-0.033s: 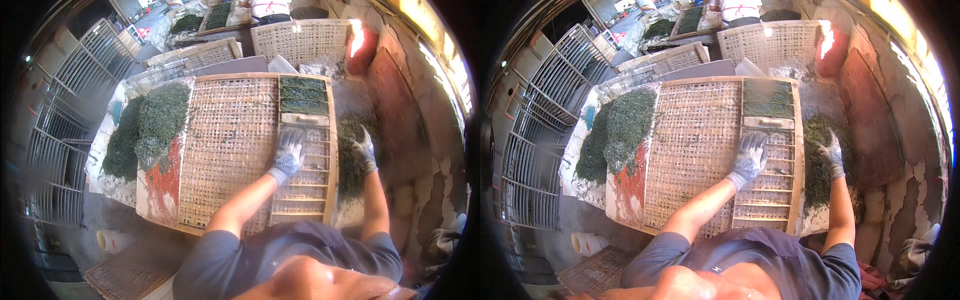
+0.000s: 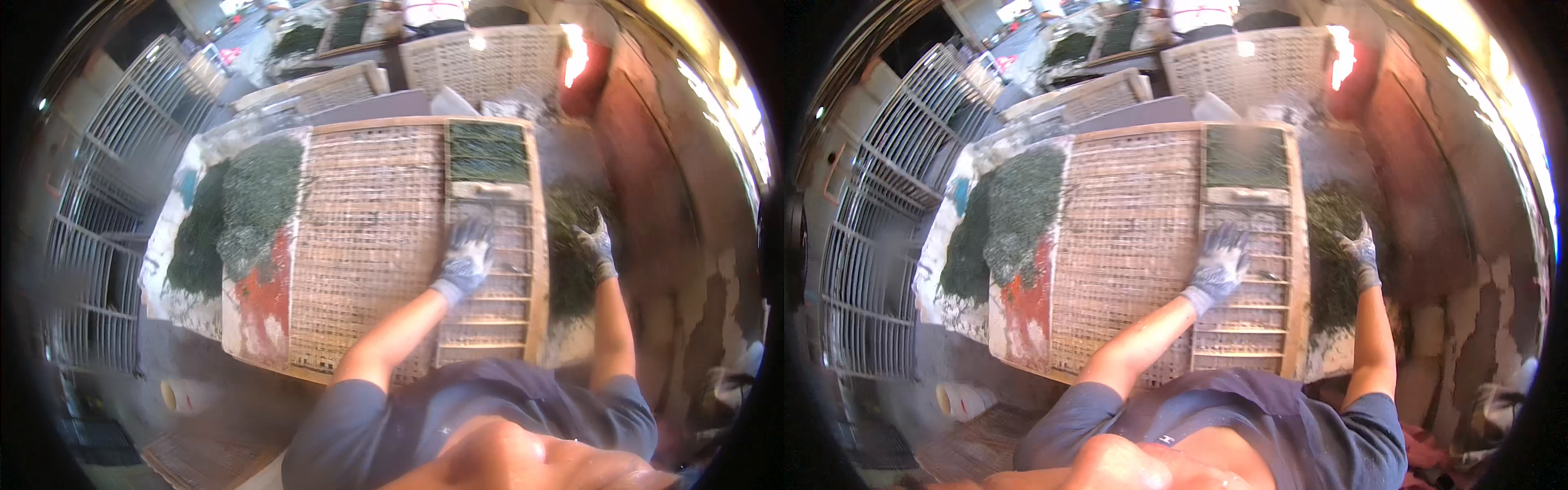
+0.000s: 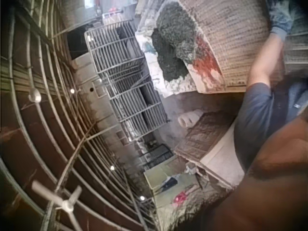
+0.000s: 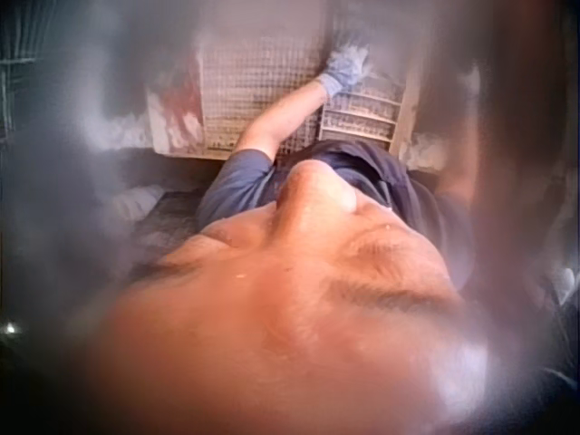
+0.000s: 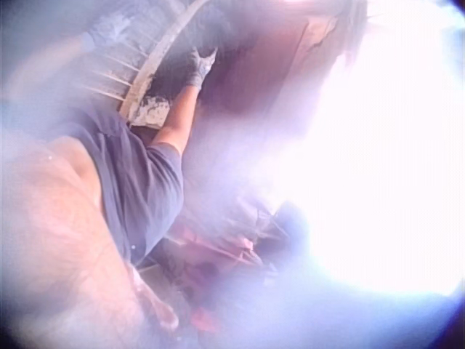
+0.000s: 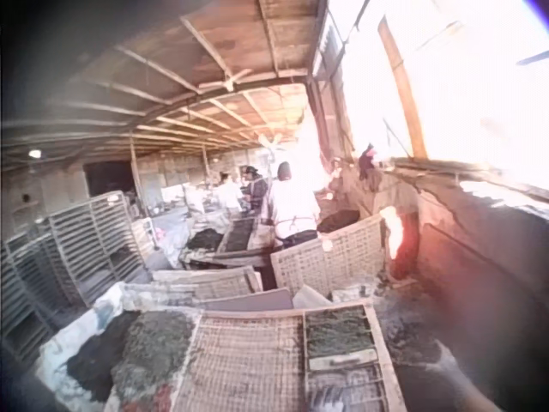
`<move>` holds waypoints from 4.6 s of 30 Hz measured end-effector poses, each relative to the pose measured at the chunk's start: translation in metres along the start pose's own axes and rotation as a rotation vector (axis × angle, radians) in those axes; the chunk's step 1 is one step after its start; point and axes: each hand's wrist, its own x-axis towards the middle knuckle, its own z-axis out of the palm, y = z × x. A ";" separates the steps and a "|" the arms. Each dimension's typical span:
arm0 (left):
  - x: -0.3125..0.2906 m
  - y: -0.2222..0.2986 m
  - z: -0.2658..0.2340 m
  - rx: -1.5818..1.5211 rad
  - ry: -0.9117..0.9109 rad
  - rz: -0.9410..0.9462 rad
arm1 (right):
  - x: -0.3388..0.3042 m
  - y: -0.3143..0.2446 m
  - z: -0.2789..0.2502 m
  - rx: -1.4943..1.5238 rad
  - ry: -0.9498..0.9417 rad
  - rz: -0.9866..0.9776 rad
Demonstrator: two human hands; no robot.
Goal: The person uses gloved hands to lift handfuls of green leaves from a large pile and spread them evenly into partitioned rectangular sections on a flat woven tray.
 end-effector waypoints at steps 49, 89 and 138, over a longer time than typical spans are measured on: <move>-0.027 0.010 0.006 0.279 -0.219 -0.056 | 0.117 -0.221 -0.241 -0.265 0.065 -0.660; 0.120 0.249 0.080 0.028 -0.718 0.108 | 0.098 -0.344 -0.362 -0.178 0.130 -0.882; 0.299 0.301 -0.177 -1.459 -0.652 -0.110 | -0.046 -0.024 -0.059 -0.597 0.158 -0.712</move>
